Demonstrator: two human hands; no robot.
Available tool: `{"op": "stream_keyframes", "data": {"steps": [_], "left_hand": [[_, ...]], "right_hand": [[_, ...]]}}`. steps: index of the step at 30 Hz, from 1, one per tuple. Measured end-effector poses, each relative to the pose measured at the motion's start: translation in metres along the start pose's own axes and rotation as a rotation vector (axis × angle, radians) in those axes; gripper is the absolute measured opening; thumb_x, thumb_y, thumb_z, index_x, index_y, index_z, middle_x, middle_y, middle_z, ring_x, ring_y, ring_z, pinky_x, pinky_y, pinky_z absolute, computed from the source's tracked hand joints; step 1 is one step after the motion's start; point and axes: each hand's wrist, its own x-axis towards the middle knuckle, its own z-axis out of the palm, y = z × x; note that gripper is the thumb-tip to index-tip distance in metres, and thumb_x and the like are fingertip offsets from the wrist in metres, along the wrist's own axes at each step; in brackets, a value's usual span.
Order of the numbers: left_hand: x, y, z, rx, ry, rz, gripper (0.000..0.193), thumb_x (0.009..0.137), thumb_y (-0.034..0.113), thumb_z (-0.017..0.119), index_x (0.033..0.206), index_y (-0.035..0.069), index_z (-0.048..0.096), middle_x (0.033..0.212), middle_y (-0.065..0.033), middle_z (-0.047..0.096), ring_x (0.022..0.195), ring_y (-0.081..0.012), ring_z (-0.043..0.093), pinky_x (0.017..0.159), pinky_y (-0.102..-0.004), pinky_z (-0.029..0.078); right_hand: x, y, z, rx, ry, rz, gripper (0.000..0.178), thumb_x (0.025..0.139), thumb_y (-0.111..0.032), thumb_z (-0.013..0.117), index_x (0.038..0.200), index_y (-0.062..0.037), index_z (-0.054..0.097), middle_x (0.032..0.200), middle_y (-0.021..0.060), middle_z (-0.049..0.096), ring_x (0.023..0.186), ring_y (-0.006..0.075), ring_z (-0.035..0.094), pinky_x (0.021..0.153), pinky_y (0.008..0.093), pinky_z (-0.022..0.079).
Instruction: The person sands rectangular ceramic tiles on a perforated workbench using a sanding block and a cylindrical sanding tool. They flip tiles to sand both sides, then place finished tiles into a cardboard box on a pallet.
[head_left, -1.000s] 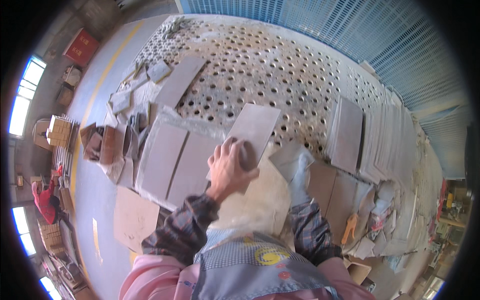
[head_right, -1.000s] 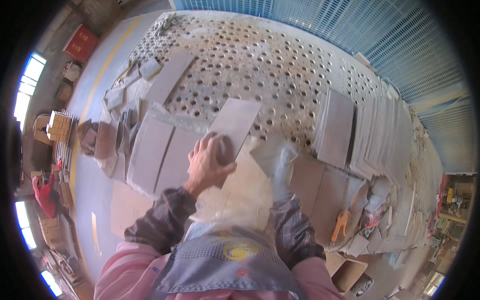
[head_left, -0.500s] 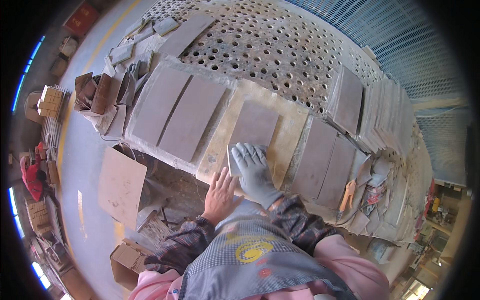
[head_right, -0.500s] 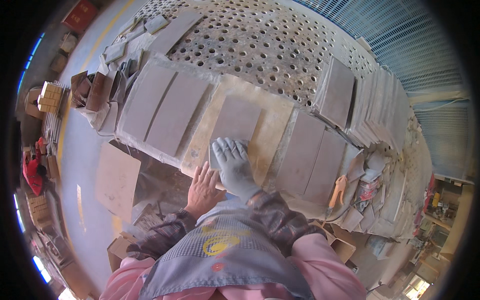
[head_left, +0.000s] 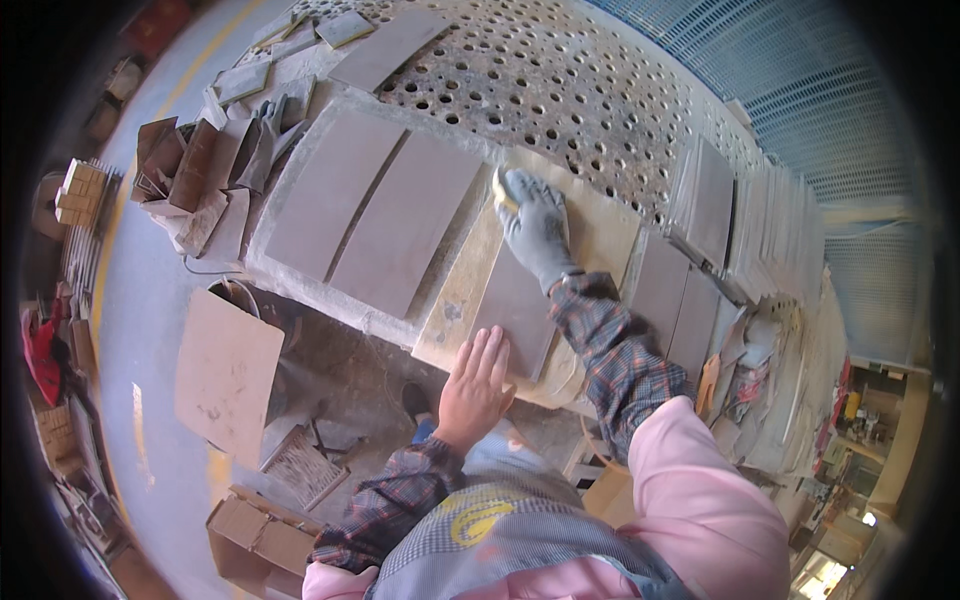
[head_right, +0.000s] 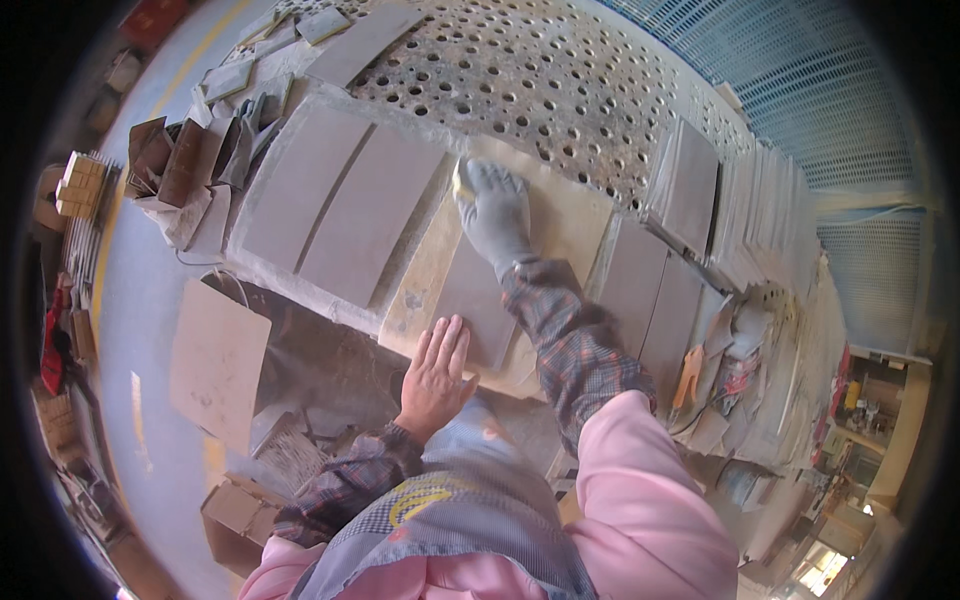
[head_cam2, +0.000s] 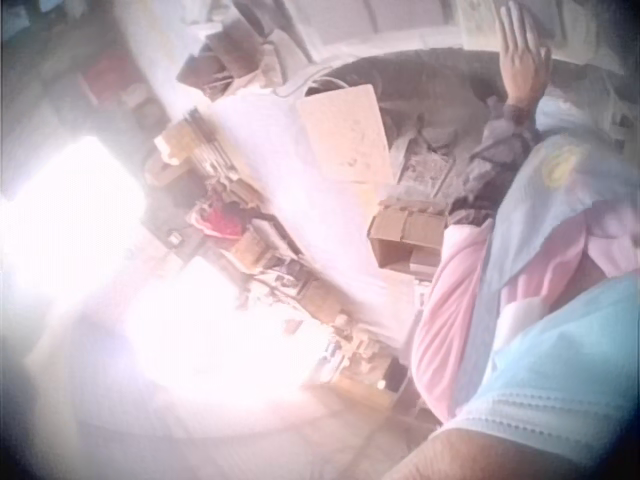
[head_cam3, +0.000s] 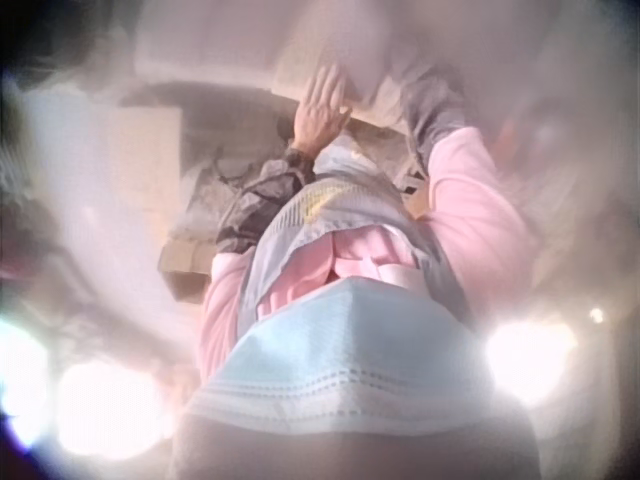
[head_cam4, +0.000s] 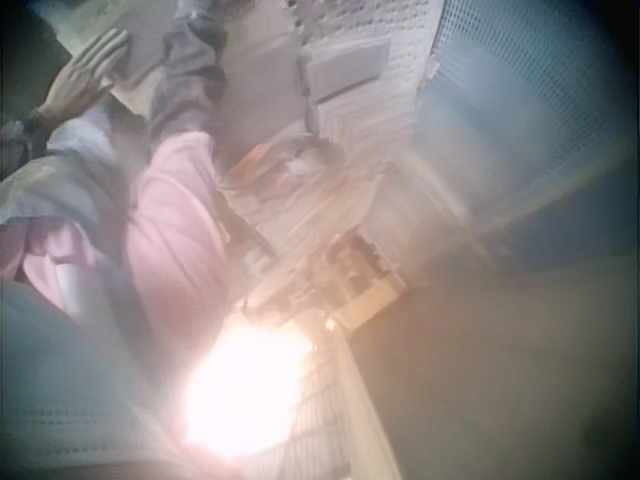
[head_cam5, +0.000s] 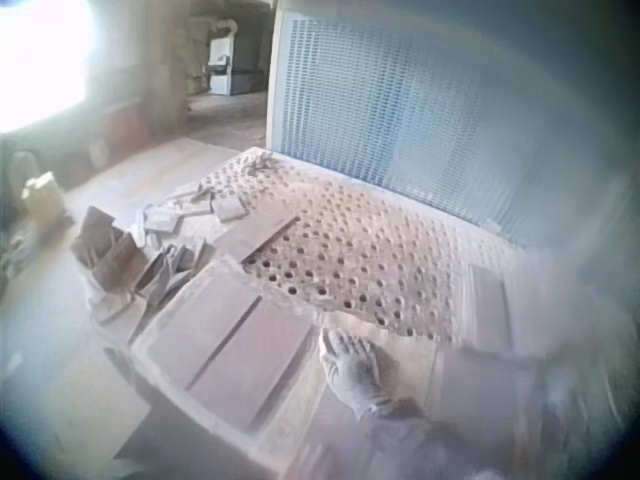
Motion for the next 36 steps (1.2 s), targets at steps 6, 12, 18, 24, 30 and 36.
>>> {"op": "stream_keyframes", "data": {"steps": [6, 12, 18, 24, 30, 36], "left_hand": [[-0.002, 0.000, 0.002, -0.006, -0.023, -0.029, 0.078, 0.092, 0.035, 0.070, 0.157, 0.001, 0.043, 0.166, -0.0157, 0.040, 0.156, -0.0315, 0.035, 0.129, -0.0486, 0.026], [-0.003, 0.003, -0.004, 0.051, -0.043, -0.037, 0.077, 0.092, 0.033, 0.069, 0.158, 0.002, 0.043, 0.166, -0.0135, 0.041, 0.157, -0.0295, 0.035, 0.129, -0.0480, 0.026], [-0.004, 0.001, -0.002, 0.039, -0.072, -0.047, 0.078, 0.091, 0.031, 0.070, 0.158, 0.003, 0.042, 0.167, -0.0119, 0.041, 0.157, -0.0293, 0.035, 0.129, -0.0507, 0.024], [0.000, 0.001, -0.001, 0.045, -0.074, -0.026, 0.077, 0.092, 0.032, 0.067, 0.159, 0.003, 0.041, 0.168, -0.0130, 0.039, 0.157, -0.0309, 0.034, 0.129, -0.0533, 0.024], [-0.002, -0.004, -0.001, 0.033, -0.107, -0.015, 0.071, 0.093, 0.029, 0.065, 0.157, 0.006, 0.045, 0.168, -0.0162, 0.038, 0.156, -0.0342, 0.034, 0.128, -0.0544, 0.025], [0.001, -0.016, 0.001, -0.070, 0.048, 0.088, 0.058, 0.092, 0.023, 0.066, 0.148, 0.012, 0.055, 0.160, -0.0160, 0.048, 0.150, -0.0343, 0.043, 0.125, -0.0553, 0.032]], "right_hand": [[-0.076, -0.030, -0.016, -0.045, -0.103, -0.090, 0.060, 0.090, -0.023, 0.071, 0.146, -0.0016, 0.059, 0.147, 0.0218, 0.061, 0.140, 0.0412, 0.054, 0.123, 0.0539, 0.035], [-0.057, -0.019, -0.009, -0.143, 0.008, -0.022, 0.060, 0.093, -0.023, 0.069, 0.149, -0.0031, 0.058, 0.153, 0.0222, 0.057, 0.145, 0.0395, 0.051, 0.126, 0.0524, 0.031], [-0.051, 0.011, -0.026, 0.080, -0.005, -0.040, 0.058, 0.093, -0.028, 0.071, 0.145, -0.0034, 0.061, 0.137, 0.0225, 0.066, 0.133, 0.0414, 0.058, 0.117, 0.0587, 0.038], [-0.122, -0.032, -0.046, 0.018, -0.052, 0.046, 0.057, 0.091, -0.024, 0.075, 0.142, -0.0019, 0.063, 0.146, 0.0212, 0.063, 0.140, 0.0379, 0.056, 0.124, 0.0561, 0.032], [-0.042, 0.037, -0.034, 0.055, 0.085, 0.205, 0.057, 0.091, -0.023, 0.074, 0.142, 0.0001, 0.061, 0.138, 0.0235, 0.065, 0.132, 0.0451, 0.058, 0.114, 0.0575, 0.041], [-0.120, -0.029, -0.046, 0.020, -0.127, -0.091, 0.064, 0.091, -0.027, 0.071, 0.148, -0.0019, 0.057, 0.150, 0.0227, 0.058, 0.138, 0.0415, 0.056, 0.120, 0.0568, 0.036]]}}
